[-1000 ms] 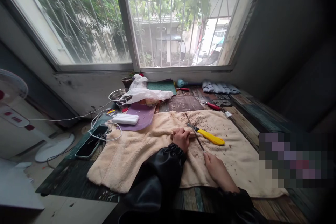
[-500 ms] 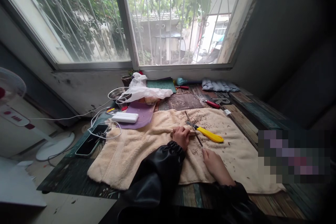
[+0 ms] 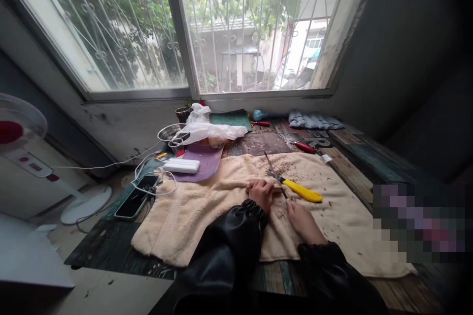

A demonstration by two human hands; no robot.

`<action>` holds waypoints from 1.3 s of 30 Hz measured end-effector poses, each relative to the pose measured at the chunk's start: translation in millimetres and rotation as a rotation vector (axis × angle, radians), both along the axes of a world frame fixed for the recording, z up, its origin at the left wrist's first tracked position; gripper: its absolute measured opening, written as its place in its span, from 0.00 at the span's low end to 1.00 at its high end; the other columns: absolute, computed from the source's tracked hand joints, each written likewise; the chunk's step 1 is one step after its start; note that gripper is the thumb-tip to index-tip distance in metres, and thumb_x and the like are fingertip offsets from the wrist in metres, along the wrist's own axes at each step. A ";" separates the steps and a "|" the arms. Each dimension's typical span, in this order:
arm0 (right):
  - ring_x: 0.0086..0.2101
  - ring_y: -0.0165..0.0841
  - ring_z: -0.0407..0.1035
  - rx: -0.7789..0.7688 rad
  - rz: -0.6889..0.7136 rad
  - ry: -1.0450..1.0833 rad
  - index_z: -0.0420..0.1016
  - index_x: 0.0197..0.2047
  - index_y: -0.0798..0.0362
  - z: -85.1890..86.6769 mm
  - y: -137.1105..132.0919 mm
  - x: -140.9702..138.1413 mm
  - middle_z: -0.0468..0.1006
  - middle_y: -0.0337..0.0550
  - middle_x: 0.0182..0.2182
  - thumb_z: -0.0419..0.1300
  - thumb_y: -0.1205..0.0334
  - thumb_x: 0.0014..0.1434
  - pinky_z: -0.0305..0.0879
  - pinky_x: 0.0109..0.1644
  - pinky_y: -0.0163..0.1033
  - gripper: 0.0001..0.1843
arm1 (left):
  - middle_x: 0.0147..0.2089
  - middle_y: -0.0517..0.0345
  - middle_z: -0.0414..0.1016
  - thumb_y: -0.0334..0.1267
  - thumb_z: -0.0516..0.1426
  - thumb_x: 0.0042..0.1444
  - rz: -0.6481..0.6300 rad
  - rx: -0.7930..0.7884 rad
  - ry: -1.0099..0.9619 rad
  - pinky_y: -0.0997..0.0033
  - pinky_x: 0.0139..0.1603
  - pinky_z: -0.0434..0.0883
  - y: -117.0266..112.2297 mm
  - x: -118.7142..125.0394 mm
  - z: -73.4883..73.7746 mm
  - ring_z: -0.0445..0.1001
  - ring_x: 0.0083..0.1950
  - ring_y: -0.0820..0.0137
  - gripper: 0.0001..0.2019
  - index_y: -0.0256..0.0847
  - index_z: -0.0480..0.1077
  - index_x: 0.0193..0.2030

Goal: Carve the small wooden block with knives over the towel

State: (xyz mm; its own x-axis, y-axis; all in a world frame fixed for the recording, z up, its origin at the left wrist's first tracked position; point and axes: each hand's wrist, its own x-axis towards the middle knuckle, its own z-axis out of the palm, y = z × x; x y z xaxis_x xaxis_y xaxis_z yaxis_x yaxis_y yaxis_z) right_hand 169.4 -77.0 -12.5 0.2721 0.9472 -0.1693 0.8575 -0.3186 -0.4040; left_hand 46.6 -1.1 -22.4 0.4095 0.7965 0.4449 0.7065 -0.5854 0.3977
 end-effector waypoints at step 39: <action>0.33 0.33 0.66 -0.013 0.012 0.004 0.68 0.31 0.55 -0.4 9.2 -2.2 0.73 0.49 0.31 0.35 0.58 0.56 0.54 0.33 0.32 0.22 | 0.33 0.61 0.67 0.35 0.52 0.49 -0.013 -0.060 -0.075 0.68 0.42 0.56 5.2 -0.8 1.3 0.62 0.39 0.71 0.05 0.45 0.67 0.32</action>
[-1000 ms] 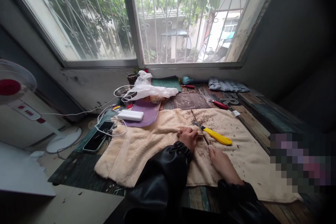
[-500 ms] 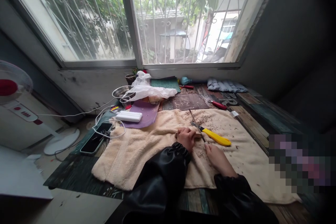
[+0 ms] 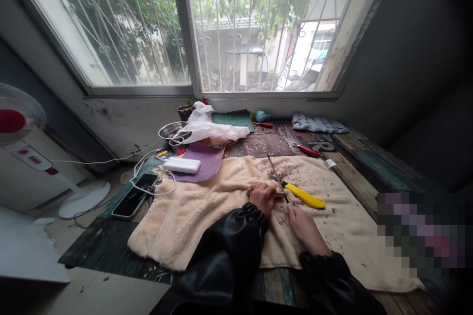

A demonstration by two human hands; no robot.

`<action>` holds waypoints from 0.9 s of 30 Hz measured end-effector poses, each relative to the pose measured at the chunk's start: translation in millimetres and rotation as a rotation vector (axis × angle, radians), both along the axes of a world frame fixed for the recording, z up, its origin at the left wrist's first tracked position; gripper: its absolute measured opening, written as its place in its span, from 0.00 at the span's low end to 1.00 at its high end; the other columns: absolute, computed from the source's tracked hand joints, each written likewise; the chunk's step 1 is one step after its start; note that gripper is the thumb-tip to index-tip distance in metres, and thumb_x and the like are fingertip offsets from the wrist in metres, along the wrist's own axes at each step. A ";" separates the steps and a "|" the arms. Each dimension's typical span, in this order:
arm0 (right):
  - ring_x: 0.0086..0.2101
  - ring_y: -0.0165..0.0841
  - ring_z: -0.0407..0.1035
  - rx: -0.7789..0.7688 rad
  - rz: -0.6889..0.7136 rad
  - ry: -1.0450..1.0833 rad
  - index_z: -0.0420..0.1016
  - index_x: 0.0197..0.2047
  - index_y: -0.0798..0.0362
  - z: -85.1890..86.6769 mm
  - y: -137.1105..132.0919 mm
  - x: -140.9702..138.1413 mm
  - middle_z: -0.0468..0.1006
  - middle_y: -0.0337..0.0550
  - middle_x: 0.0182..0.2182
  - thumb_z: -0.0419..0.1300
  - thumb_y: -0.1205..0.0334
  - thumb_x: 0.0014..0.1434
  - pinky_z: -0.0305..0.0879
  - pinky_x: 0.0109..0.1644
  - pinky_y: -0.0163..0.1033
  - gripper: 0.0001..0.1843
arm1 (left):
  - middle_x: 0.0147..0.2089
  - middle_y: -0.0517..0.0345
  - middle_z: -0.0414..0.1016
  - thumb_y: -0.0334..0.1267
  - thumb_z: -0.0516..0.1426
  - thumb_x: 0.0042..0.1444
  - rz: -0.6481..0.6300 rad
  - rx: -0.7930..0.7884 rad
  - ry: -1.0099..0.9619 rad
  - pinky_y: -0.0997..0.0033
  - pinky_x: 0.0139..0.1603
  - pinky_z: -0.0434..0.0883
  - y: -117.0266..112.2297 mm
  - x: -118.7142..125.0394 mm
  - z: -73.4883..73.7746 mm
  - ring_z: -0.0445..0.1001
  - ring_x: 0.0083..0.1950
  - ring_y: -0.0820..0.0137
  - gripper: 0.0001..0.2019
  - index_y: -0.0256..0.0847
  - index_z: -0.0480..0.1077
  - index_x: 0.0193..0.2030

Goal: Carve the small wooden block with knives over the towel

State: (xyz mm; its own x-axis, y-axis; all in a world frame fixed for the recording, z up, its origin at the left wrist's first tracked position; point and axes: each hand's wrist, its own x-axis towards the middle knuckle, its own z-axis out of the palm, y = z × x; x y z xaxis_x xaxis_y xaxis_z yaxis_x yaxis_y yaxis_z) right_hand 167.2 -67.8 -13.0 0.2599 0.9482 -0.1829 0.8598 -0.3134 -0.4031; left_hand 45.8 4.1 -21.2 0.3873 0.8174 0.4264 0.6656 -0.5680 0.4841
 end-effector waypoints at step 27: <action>0.33 0.33 0.66 0.002 0.008 0.033 0.68 0.29 0.55 0.4 -15.8 13.8 0.74 0.49 0.31 0.37 0.56 0.56 0.53 0.34 0.32 0.21 | 0.34 0.60 0.66 0.35 0.52 0.49 0.086 0.035 0.053 0.68 0.41 0.58 4.0 2.0 -0.9 0.61 0.38 0.70 0.05 0.45 0.66 0.34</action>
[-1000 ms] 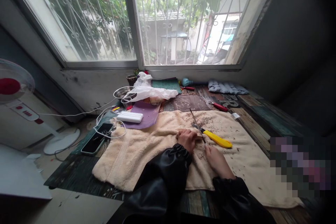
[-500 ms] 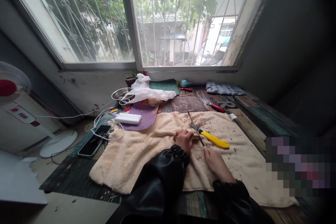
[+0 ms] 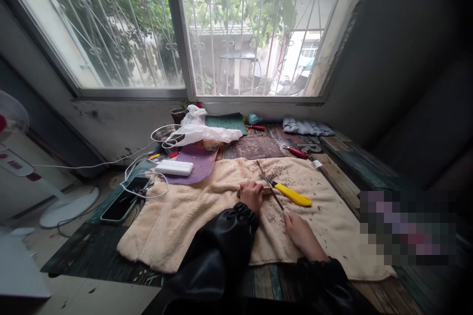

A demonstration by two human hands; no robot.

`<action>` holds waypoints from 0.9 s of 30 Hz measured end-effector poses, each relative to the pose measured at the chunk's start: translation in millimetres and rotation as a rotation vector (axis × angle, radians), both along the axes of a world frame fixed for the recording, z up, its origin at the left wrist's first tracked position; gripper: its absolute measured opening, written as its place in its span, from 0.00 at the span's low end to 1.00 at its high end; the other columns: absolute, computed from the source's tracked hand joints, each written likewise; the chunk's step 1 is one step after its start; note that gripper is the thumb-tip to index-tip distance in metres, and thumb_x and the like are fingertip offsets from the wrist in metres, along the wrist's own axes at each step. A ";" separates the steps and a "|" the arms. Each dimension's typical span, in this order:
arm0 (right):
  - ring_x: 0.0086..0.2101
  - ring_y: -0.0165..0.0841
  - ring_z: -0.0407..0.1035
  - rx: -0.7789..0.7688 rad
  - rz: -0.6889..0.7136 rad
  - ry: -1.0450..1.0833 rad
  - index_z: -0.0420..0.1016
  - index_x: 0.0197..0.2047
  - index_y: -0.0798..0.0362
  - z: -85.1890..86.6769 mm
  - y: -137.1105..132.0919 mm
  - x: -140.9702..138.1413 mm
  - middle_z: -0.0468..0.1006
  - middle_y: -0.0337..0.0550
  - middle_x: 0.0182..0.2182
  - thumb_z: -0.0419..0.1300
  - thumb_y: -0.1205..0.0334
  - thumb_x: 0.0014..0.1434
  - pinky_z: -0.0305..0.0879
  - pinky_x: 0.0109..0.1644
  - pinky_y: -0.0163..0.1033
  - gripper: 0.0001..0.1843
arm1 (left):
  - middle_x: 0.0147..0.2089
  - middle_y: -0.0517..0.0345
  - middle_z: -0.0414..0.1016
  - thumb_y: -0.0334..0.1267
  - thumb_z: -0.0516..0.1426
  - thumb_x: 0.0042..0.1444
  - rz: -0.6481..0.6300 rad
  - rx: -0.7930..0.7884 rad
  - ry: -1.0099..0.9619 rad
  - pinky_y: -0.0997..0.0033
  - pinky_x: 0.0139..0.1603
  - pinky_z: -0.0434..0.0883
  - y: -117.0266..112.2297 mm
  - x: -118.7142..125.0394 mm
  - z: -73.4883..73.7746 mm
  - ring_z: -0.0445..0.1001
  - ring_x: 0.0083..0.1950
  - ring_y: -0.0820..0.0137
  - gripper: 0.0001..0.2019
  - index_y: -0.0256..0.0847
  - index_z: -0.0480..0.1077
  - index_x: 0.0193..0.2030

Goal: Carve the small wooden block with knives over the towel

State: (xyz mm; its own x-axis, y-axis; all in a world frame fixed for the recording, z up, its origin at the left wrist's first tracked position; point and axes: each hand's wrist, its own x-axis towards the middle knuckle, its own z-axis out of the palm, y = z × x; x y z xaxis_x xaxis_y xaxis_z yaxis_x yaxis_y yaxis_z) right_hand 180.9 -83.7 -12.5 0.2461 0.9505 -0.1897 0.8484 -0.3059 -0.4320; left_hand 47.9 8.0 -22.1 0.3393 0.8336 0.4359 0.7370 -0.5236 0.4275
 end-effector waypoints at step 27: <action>0.31 0.31 0.66 0.059 -0.015 0.023 0.68 0.29 0.53 -2.3 -4.6 -9.5 0.74 0.47 0.30 0.35 0.56 0.56 0.53 0.31 0.31 0.22 | 0.38 0.60 0.68 0.36 0.50 0.50 0.004 0.100 -0.067 0.66 0.46 0.57 -6.6 -6.0 5.3 0.63 0.41 0.70 0.10 0.45 0.65 0.40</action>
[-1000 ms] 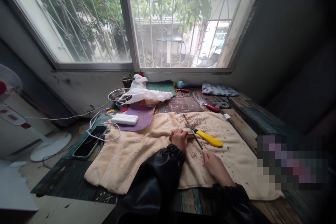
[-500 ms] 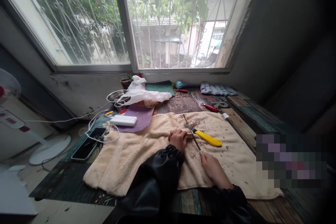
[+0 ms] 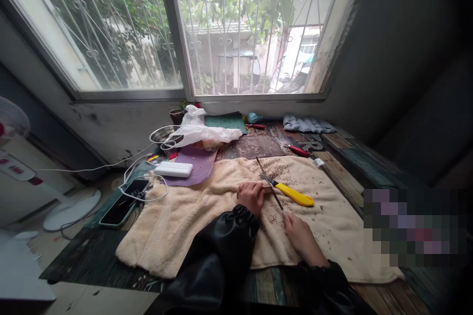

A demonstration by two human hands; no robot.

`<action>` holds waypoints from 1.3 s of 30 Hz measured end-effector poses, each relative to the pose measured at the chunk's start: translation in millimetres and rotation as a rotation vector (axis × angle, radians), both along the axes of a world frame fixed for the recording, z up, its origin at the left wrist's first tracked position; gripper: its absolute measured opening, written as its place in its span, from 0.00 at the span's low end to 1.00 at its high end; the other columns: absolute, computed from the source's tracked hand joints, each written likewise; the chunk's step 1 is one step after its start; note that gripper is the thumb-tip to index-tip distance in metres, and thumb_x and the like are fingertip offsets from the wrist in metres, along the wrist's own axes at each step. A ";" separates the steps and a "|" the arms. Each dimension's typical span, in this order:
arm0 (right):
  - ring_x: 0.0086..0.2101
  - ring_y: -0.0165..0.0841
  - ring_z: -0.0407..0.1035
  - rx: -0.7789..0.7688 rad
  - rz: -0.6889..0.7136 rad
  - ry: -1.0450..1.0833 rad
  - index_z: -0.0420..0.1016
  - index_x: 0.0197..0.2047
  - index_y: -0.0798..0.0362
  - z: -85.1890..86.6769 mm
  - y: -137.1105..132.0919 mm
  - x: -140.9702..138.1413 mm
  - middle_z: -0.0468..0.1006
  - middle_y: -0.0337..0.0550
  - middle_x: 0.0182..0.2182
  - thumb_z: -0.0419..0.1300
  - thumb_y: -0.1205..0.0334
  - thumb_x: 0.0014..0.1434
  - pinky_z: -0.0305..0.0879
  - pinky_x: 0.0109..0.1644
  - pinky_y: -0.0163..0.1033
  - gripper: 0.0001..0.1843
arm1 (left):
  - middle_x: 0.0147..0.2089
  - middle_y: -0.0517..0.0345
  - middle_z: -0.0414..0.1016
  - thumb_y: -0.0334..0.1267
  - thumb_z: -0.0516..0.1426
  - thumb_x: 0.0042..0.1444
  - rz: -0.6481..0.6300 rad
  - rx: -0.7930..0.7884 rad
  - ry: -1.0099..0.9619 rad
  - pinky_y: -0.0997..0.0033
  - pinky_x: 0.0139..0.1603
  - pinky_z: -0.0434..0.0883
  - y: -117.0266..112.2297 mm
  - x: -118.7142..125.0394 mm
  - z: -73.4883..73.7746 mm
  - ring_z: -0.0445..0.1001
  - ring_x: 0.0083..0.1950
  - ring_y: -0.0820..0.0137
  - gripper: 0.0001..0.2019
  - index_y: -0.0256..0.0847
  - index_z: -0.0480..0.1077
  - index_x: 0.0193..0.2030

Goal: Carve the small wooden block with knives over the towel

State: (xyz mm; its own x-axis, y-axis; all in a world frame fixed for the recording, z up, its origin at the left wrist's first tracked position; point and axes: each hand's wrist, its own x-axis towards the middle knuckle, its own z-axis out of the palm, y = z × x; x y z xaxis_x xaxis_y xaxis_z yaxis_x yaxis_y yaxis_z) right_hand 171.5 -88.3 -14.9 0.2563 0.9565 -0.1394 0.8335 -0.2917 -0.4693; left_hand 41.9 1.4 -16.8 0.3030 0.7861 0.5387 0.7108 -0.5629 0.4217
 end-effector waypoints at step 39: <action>0.26 0.32 0.65 0.014 0.016 0.107 0.63 0.23 0.50 13.7 -23.0 10.3 0.73 0.41 0.22 0.37 0.50 0.54 0.55 0.29 0.32 0.20 | 0.35 0.58 0.72 0.41 0.48 0.53 -0.111 0.042 0.052 0.75 0.36 0.66 -1.9 -16.9 10.2 0.69 0.35 0.73 0.11 0.44 0.67 0.39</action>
